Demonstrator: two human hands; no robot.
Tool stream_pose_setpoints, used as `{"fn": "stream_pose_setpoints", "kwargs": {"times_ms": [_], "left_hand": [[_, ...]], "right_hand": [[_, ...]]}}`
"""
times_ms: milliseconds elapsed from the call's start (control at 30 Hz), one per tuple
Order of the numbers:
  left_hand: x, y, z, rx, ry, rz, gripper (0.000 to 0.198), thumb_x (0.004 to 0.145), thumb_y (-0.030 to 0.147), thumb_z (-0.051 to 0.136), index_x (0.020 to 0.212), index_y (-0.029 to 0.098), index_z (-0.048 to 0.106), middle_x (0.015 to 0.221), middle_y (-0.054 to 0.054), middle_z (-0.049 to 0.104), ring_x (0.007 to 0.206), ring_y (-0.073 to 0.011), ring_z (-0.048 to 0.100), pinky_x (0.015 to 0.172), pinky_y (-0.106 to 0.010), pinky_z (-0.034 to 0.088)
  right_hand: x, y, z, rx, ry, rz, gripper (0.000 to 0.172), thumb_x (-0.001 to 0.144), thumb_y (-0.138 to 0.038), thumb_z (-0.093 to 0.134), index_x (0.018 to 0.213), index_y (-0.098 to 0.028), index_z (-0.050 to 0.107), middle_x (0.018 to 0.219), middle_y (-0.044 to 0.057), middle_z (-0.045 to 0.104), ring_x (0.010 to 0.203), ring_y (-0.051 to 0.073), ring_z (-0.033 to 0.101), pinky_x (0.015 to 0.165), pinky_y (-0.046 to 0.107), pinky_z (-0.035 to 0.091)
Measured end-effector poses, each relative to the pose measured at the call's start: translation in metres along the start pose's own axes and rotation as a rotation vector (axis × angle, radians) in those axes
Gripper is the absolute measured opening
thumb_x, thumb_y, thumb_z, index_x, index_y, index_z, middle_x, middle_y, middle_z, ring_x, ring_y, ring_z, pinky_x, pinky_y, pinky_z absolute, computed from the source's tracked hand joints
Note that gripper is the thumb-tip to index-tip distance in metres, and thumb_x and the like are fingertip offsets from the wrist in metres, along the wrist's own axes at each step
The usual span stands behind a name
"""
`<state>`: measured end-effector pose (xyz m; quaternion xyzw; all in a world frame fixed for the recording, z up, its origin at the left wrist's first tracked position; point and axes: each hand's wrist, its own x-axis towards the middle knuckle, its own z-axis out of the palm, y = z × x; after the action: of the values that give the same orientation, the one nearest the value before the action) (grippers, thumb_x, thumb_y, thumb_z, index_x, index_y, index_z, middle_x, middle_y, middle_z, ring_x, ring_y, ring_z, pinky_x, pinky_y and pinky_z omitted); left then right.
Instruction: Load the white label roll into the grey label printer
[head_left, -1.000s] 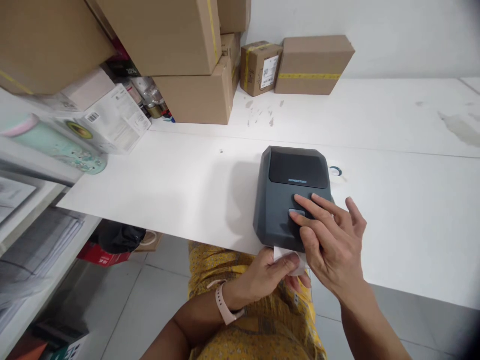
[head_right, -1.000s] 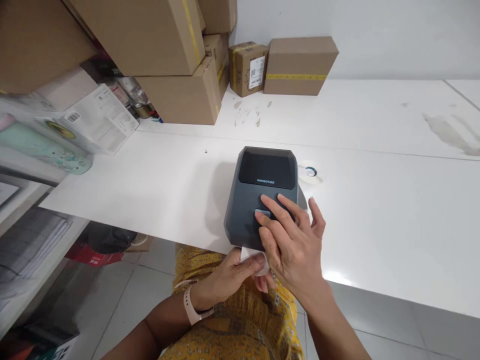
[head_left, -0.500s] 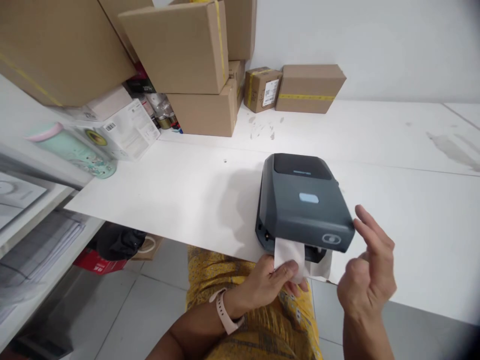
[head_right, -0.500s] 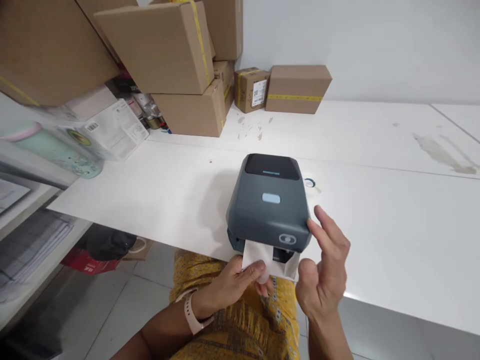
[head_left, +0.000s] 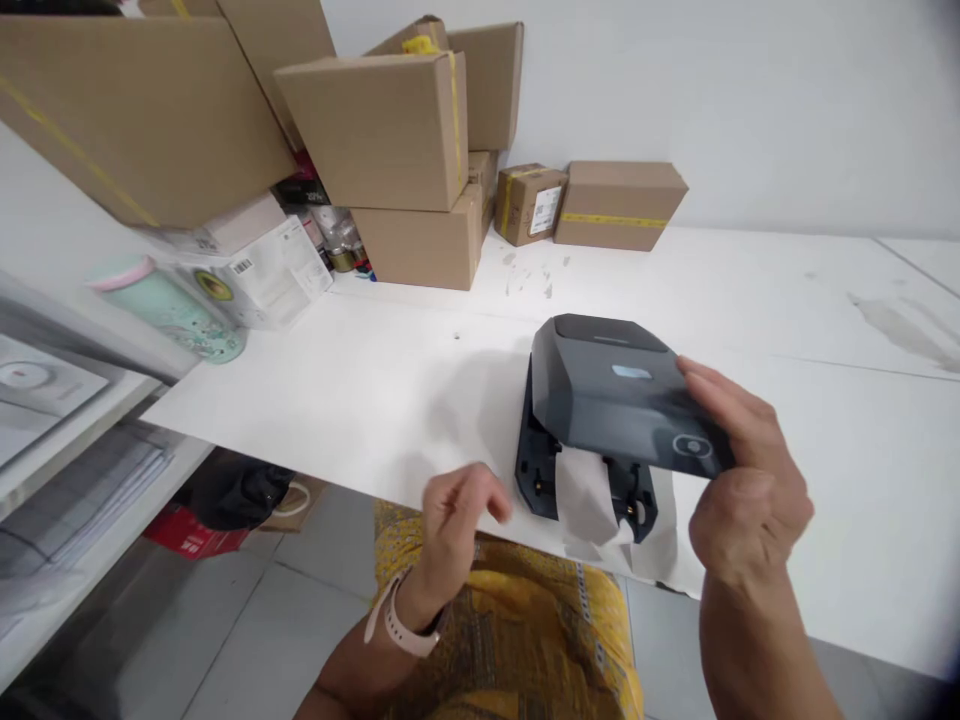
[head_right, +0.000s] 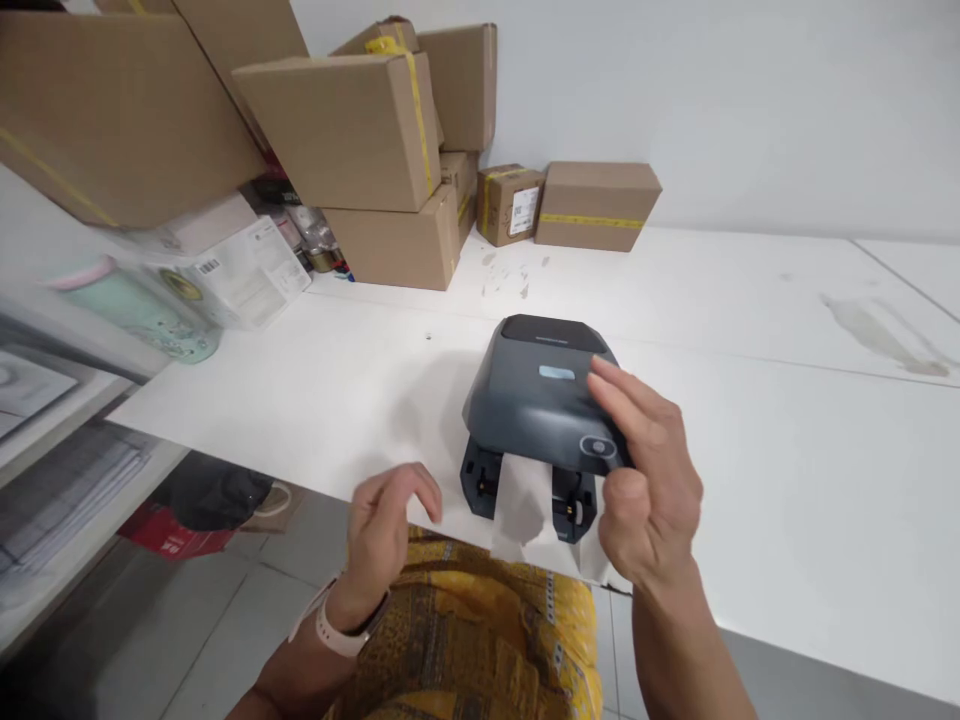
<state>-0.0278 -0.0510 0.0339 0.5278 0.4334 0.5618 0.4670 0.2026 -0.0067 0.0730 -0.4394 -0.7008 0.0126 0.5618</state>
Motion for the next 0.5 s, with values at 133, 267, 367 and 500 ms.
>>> {"fn": "stream_pose_setpoints", "kwargs": {"times_ms": [133,267,367,500], "left_hand": [[0.023,-0.003,-0.005,0.257,0.094,0.317,0.036,0.098,0.038,0.062,0.131,0.024,0.061,0.129,-0.011,0.066,0.118,-0.0237,0.062,0.094,-0.035,0.055],[0.071,0.001,0.009,0.457,-0.063,0.643,0.076,0.093,0.05,0.067,0.157,0.031,0.031,0.162,-0.013,0.039,0.15,-0.0314,0.036,0.12,-0.051,0.037],[0.115,0.007,0.024,0.406,-0.132,0.665,0.067,0.1,0.055,0.052,0.158,0.034,0.028,0.163,-0.01,0.039,0.152,-0.0288,0.034,0.123,-0.049,0.033],[0.154,0.0,0.039,0.34,-0.182,0.599,0.058,0.105,0.056,0.038,0.158,0.035,0.03,0.164,-0.005,0.04,0.155,-0.0269,0.032,0.128,-0.048,0.024]], "right_hand": [[0.0,-0.004,0.011,0.029,0.086,0.004,0.05,0.105,-0.048,0.031,0.142,-0.034,0.061,0.144,0.005,0.063,0.134,0.034,0.057,0.108,0.06,0.046],[0.022,-0.004,0.019,0.062,0.185,0.042,0.051,0.106,-0.051,0.028,0.139,-0.034,0.063,0.14,0.003,0.065,0.133,0.032,0.058,0.11,0.059,0.046],[0.05,0.003,0.022,0.106,0.215,0.043,0.052,0.105,-0.055,0.031,0.137,-0.031,0.064,0.137,0.004,0.067,0.125,0.028,0.063,0.109,0.056,0.047],[0.087,0.012,0.021,0.154,0.165,0.074,0.052,0.104,-0.058,0.033,0.135,-0.028,0.063,0.134,0.005,0.068,0.114,0.025,0.069,0.101,0.052,0.052]]}}
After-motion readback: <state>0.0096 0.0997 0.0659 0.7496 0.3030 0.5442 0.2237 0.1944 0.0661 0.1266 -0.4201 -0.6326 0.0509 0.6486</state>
